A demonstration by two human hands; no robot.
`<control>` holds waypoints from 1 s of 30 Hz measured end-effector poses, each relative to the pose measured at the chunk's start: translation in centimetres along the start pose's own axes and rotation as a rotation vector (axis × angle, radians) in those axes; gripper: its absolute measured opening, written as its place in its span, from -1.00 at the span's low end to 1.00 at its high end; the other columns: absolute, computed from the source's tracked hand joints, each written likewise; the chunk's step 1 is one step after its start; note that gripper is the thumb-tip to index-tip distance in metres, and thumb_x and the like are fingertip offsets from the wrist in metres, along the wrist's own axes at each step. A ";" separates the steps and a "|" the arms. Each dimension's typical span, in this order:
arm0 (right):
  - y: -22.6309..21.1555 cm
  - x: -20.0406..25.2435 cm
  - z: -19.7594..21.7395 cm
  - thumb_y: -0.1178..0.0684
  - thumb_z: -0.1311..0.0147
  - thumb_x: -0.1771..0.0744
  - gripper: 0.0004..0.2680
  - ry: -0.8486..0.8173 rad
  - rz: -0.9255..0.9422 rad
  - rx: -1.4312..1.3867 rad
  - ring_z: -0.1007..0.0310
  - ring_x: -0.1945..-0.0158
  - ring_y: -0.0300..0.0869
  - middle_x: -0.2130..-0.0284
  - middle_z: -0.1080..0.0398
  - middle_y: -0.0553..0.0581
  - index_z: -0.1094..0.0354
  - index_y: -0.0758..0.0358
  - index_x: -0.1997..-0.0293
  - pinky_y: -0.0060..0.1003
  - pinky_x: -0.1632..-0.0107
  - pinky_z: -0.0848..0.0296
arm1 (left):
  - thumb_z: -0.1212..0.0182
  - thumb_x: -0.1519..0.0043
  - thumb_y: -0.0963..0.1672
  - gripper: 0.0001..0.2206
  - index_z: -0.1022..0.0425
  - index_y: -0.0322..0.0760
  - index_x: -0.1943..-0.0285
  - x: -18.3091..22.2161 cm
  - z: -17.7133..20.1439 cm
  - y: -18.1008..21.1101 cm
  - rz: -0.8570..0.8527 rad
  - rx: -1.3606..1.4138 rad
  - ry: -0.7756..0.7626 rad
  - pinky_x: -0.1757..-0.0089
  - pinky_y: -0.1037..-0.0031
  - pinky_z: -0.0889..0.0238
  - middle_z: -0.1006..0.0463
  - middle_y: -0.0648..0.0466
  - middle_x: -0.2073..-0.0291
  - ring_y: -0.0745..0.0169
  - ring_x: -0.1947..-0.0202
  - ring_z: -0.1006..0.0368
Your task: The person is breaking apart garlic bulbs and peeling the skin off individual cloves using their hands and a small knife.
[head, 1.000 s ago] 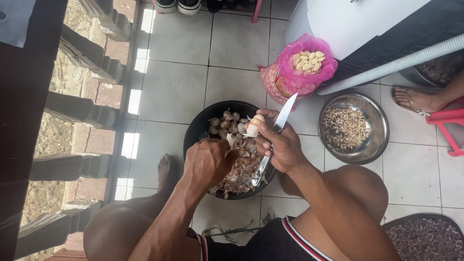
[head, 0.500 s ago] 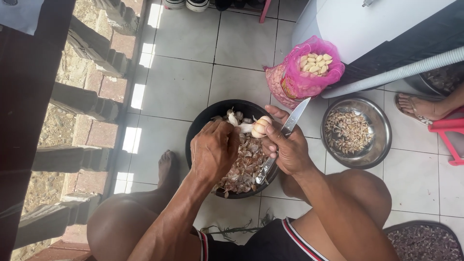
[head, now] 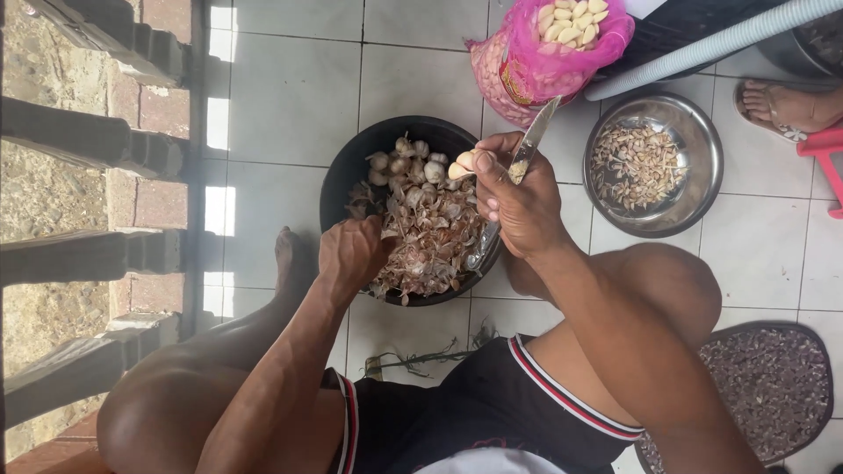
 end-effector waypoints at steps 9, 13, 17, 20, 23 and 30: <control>-0.8 0.5 -4.4 0.06 -0.30 -0.34 -0.83 -0.083 0.086 0.287 -0.27 0.57 -0.46 0.51 -0.32 0.02 -0.42 0.37 0.19 -0.58 0.57 -0.25 | -0.17 -0.30 0.02 -0.76 -0.69 -0.07 0.21 -0.1 1.1 -3.3 0.153 0.092 -0.113 0.45 0.21 -0.45 -0.63 0.03 0.57 -0.06 0.47 -0.63; 1.8 0.6 -4.3 -0.01 -0.36 -0.31 -0.79 -0.128 0.045 0.327 -0.30 0.57 -0.44 0.58 -0.37 0.05 -0.45 0.31 0.22 -0.56 0.52 -0.30 | -0.21 -0.32 0.11 -0.55 -0.55 -0.25 -0.17 2.4 10.4 2.5 -0.016 0.753 0.072 0.28 0.10 -0.41 -0.66 -0.13 0.33 -0.17 0.29 -0.60; 3.3 0.7 -4.8 0.03 -0.27 -0.36 -0.82 -0.194 0.045 0.387 -0.37 0.58 -0.34 0.69 -0.38 0.08 -0.44 0.35 0.26 -0.50 0.45 -0.36 | -0.42 -0.19 0.01 -0.61 -0.55 -0.32 -0.05 3.7 13.4 4.7 -0.278 0.917 0.177 0.40 0.20 -0.35 -0.59 -0.10 0.52 -0.05 0.50 -0.52; 1.5 1.9 -5.6 0.02 -0.18 -0.39 -0.82 -0.199 0.037 0.497 -0.39 0.56 -0.30 0.69 -0.40 0.09 -0.44 0.37 0.27 -0.41 0.43 -0.39 | -0.38 -0.22 -0.06 -0.72 -0.54 -0.39 0.10 4.1 14.6 5.5 -0.354 0.900 0.197 0.44 0.14 -0.31 -0.55 -0.18 0.57 -0.19 0.54 -0.50; 1.5 0.5 -5.5 -0.03 -0.12 -0.40 -0.79 -0.256 0.136 0.618 -0.46 0.53 -0.22 0.67 -0.46 0.13 -0.46 0.34 0.25 -0.28 0.38 -0.46 | -0.33 -0.22 -0.13 -0.82 -0.52 -0.38 0.14 3.7 15.9 5.1 -0.413 0.895 0.253 0.43 0.14 -0.32 -0.56 -0.19 0.56 -0.22 0.53 -0.53; 3.3 -1.0 -2.9 0.04 0.03 -0.44 -0.78 -0.192 0.317 0.600 -0.38 0.62 -0.34 0.62 -0.47 0.20 -0.39 0.30 0.34 -0.38 0.62 -0.37 | -0.29 -0.27 -0.13 -0.82 -0.54 -0.35 0.06 3.4 13.7 5.1 -0.347 1.067 0.224 0.38 0.16 -0.34 -0.58 -0.22 0.47 -0.10 0.45 -0.53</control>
Point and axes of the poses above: each hand's wrist, its own x-axis away from the middle knuckle, its own z-axis out of the back of the hand, y = z × x, the point moved 6 cm from there along -x, towards the middle knuckle
